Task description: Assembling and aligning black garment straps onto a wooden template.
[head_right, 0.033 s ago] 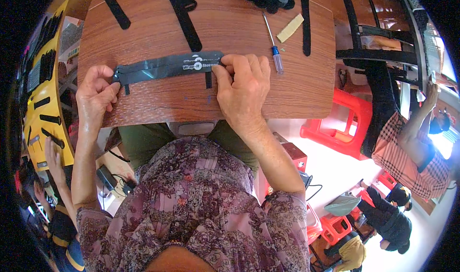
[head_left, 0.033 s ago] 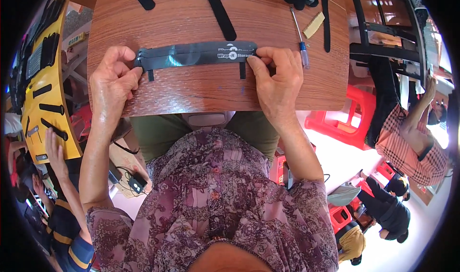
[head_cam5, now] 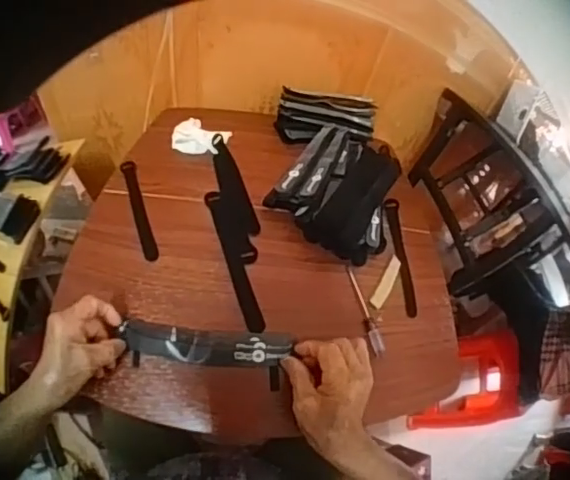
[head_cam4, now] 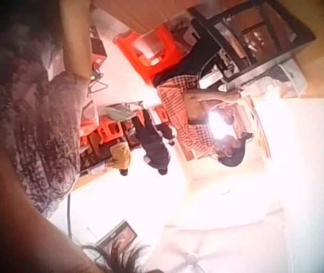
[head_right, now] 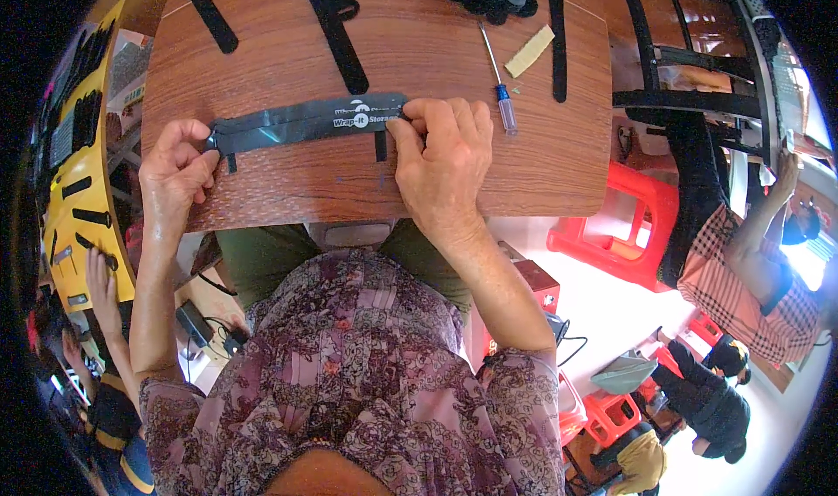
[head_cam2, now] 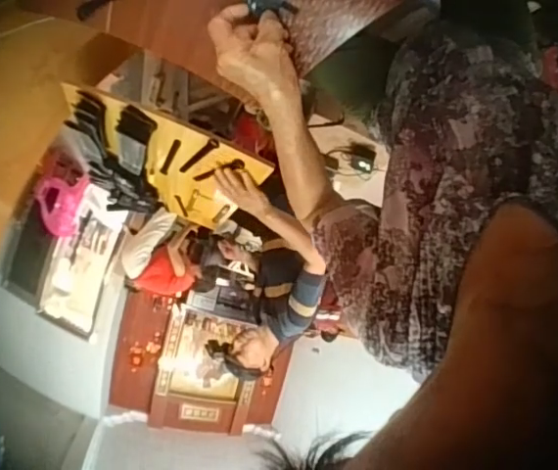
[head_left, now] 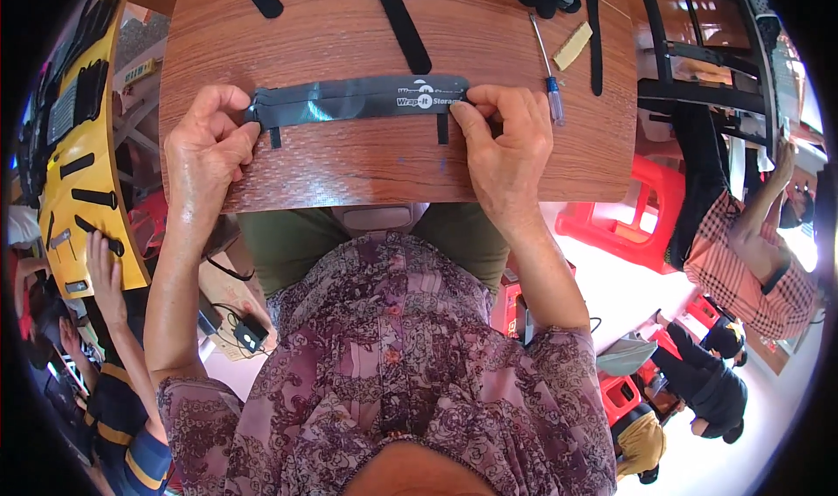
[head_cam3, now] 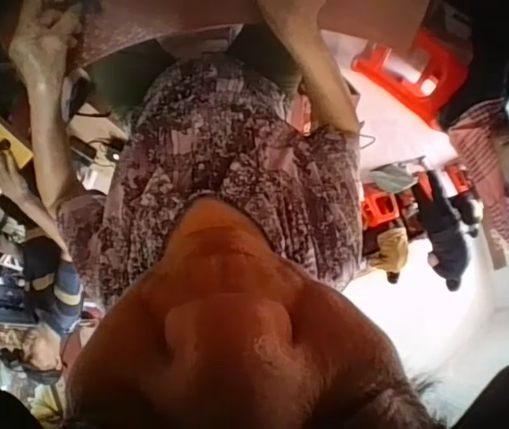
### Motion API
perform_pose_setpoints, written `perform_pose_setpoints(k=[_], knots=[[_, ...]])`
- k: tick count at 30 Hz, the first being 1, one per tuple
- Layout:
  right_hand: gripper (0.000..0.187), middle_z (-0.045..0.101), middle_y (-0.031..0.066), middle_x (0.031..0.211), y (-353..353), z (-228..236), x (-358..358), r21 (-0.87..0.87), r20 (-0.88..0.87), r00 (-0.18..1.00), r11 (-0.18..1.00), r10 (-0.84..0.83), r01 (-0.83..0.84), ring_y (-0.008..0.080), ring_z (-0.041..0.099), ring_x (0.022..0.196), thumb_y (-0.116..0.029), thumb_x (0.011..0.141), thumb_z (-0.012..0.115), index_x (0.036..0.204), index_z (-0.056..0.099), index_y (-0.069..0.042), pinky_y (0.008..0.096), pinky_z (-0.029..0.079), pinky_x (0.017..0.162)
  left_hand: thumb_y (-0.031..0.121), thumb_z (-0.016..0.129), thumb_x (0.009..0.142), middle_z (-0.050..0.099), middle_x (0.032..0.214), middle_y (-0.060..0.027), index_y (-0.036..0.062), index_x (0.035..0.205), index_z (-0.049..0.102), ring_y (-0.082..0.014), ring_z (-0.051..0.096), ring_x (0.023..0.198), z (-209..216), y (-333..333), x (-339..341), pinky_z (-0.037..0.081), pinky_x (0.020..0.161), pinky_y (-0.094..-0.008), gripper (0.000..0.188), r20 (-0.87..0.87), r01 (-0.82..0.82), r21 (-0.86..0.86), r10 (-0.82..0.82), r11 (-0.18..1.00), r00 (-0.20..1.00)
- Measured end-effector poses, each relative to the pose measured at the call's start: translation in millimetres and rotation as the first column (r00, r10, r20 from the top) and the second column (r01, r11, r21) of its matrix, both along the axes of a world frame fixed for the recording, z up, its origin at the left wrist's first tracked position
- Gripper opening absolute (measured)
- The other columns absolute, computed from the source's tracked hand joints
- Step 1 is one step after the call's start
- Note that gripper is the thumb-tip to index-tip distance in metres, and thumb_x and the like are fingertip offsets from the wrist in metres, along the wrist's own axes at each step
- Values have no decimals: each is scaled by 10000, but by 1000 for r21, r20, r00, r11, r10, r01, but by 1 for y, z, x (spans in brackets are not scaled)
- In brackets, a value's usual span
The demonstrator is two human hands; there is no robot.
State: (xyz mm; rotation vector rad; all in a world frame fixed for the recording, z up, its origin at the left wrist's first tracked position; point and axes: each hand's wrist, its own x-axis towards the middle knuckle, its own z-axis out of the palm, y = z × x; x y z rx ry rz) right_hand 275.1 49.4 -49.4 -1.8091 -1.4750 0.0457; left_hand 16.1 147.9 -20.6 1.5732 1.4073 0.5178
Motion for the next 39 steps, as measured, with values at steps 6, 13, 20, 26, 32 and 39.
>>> perform_pose_setpoints(k=[6, 13, 20, 26, 32, 39], knots=[[189, 535, 53, 685, 2, -1, 0, -18, -43, 999, 1000, -5, 4, 247, 484, 678, -25, 645, 729, 752, 577, -64, 368, 370, 618, 6, 587, 812, 519, 595, 17, 47, 992, 537, -29, 451, 484, -1, 4, -2, 322, 391, -171, 192, -6, 18, -63, -19, 998, 1000], [148, 539, 60, 660, 5, 4, 3, -78, -94, 995, 996, 31, -38, 238, 495, 661, -15, 656, 711, 697, 574, -54, 366, 381, 612, 17, 619, 767, 565, 555, 5, 58, 909, 573, -39, 481, 452, -1, 6, -6, 358, 384, -196, 155, -10, 16, -56, -17, 998, 1000], [139, 539, 69, 664, 5, 9, 2, -61, -108, 992, 995, 67, -74, 224, 495, 643, 6, 670, 704, 705, 575, -31, 346, 392, 584, 2, 688, 697, 551, 544, -16, 52, 910, 529, -72, 488, 440, 7, 7, -4, 365, 388, -223, 270, 5, 41, -60, -41, 997, 999], [131, 529, 77, 678, 5, 10, 2, -142, -109, 993, 988, 46, -61, 210, 491, 649, 15, 681, 701, 746, 590, -5, 324, 402, 577, 15, 692, 691, 567, 559, -36, 33, 866, 531, -94, 522, 469, 14, 10, -4, 395, 450, -275, 238, -48, 31, -170, -39, 985, 998], [165, 532, 78, 696, 6, 15, -1, -178, -93, 995, 983, 24, -40, 216, 497, 672, -1, 679, 715, 792, 595, -10, 333, 407, 605, 18, 636, 733, 557, 566, -18, 23, 947, 542, -48, 467, 443, 6, 11, -10, 332, 378, -185, 233, -37, 110, -67, -113, 992, 993], [204, 572, 103, 775, 6, 25, -21, -36, 264, 950, 986, 165, -162, 279, 502, 715, 20, 701, 680, 880, 586, -11, 364, 399, 668, 115, 516, 826, 568, 559, -40, 0, 913, 573, -56, 435, 383, 22, 23, -16, 292, 349, -181, 155, 79, 26, -369, 4, 929, 997]])
